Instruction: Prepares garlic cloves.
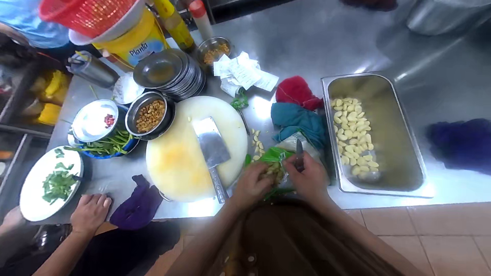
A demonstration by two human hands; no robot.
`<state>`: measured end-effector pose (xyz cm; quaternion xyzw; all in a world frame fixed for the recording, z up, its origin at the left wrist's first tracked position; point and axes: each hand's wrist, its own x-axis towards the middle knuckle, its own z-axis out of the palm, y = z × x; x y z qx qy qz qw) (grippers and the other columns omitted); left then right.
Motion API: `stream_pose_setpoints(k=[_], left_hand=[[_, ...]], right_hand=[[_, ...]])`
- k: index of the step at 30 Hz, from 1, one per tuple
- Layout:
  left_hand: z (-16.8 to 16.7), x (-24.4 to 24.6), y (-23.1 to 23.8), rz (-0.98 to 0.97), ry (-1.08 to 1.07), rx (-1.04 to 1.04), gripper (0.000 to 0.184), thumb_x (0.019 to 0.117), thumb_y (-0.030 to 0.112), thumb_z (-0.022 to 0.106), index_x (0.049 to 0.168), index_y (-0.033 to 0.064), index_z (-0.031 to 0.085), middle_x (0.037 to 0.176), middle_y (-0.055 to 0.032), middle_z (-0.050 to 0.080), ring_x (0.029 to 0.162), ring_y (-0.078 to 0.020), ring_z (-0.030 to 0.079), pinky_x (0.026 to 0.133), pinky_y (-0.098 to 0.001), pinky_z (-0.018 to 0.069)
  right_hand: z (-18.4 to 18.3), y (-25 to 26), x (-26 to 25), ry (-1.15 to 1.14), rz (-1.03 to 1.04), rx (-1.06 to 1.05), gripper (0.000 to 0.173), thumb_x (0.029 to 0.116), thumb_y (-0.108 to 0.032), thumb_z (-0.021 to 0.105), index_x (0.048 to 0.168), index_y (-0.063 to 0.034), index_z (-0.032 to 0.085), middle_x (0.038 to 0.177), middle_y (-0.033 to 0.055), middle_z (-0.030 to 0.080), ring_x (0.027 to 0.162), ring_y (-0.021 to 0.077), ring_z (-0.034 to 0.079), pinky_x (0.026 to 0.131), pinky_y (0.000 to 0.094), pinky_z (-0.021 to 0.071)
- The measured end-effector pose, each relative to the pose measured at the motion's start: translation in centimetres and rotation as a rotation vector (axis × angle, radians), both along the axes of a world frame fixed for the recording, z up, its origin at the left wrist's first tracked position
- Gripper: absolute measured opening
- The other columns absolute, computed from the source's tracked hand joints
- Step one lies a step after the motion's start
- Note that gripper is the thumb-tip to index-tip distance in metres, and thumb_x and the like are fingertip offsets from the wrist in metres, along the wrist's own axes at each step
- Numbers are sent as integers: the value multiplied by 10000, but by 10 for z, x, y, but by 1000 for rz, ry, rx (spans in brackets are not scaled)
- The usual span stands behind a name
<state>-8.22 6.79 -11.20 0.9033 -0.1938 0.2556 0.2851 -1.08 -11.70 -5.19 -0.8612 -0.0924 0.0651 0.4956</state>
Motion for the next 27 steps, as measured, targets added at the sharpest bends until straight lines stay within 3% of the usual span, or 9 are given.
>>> stream_pose_setpoints(k=[3, 6, 10, 12, 14, 16, 18, 22, 27], left_hand=[[-6, -7, -4, 168, -19, 19, 189, 907, 262, 766, 1076, 183, 737, 1176, -112, 664, 1160, -272, 633, 1007, -428, 543], [-6, -7, -4, 258, 17, 23, 390, 851, 404, 812, 1150, 176, 708, 1129, -105, 649, 1046, -258, 645, 905, -395, 568], [1, -5, -2, 238, 98, 58, 418, 818, 433, 822, 1082, 127, 715, 1019, -103, 671, 904, -242, 674, 784, -380, 598], [8, -4, -2, 214, 130, 60, 407, 837, 475, 796, 1046, 136, 713, 1009, -92, 676, 911, -234, 677, 791, -379, 598], [15, -1, -2, 157, 123, 60, 355, 900, 442, 746, 1052, 121, 726, 1039, -86, 694, 961, -226, 681, 841, -379, 589], [22, 6, -5, 85, 124, 95, 200, 954, 264, 698, 1070, 108, 741, 1084, -80, 713, 989, -219, 690, 859, -374, 588], [29, 14, -11, 68, 221, 182, 246, 927, 160, 693, 1165, 120, 740, 1153, -85, 708, 1012, -239, 690, 842, -394, 592], [32, 29, -21, 9, 474, 311, 290, 961, 352, 644, 1172, 182, 751, 1132, -75, 690, 1065, -284, 641, 815, -464, 554], [38, 46, -34, -74, 619, 467, 213, 965, 167, 643, 1100, 35, 741, 1101, -172, 689, 1004, -359, 682, 689, -503, 591]], right_hand=[[-3, -3, 2, 27, 26, -27, 125, 943, -198, 691, 972, -83, 650, 658, -15, 597, 504, 84, 552, 461, 283, 481], [-8, -6, 2, 44, 42, -34, 126, 940, -208, 695, 976, -92, 662, 652, -28, 593, 505, 69, 543, 467, 269, 474], [-9, -6, 1, -84, -15, -11, 151, 933, -226, 683, 961, -79, 665, 665, -37, 598, 512, 33, 538, 466, 230, 468], [-11, -4, 1, -196, 1, 4, 164, 934, -232, 659, 941, -68, 654, 659, -41, 589, 510, 4, 523, 463, 190, 455], [-12, -3, 3, -252, 50, 0, 177, 934, -236, 647, 924, -59, 653, 645, -33, 583, 502, 9, 513, 460, 192, 446], [-11, -3, 6, -280, 68, -5, 175, 925, -238, 650, 908, -64, 652, 637, -42, 579, 496, -5, 506, 457, 173, 440], [-11, -2, 7, -275, 70, 1, 164, 913, -229, 656, 913, -66, 661, 635, -43, 578, 497, -6, 505, 455, 173, 438], [-11, 0, 4, -223, 62, -4, 165, 910, -246, 657, 930, -82, 666, 625, -49, 564, 492, 9, 503, 448, 195, 438], [-10, -3, 4, -202, 65, -37, 187, 913, -249, 654, 941, -64, 670, 641, -17, 595, 501, 60, 543, 462, 255, 474]])
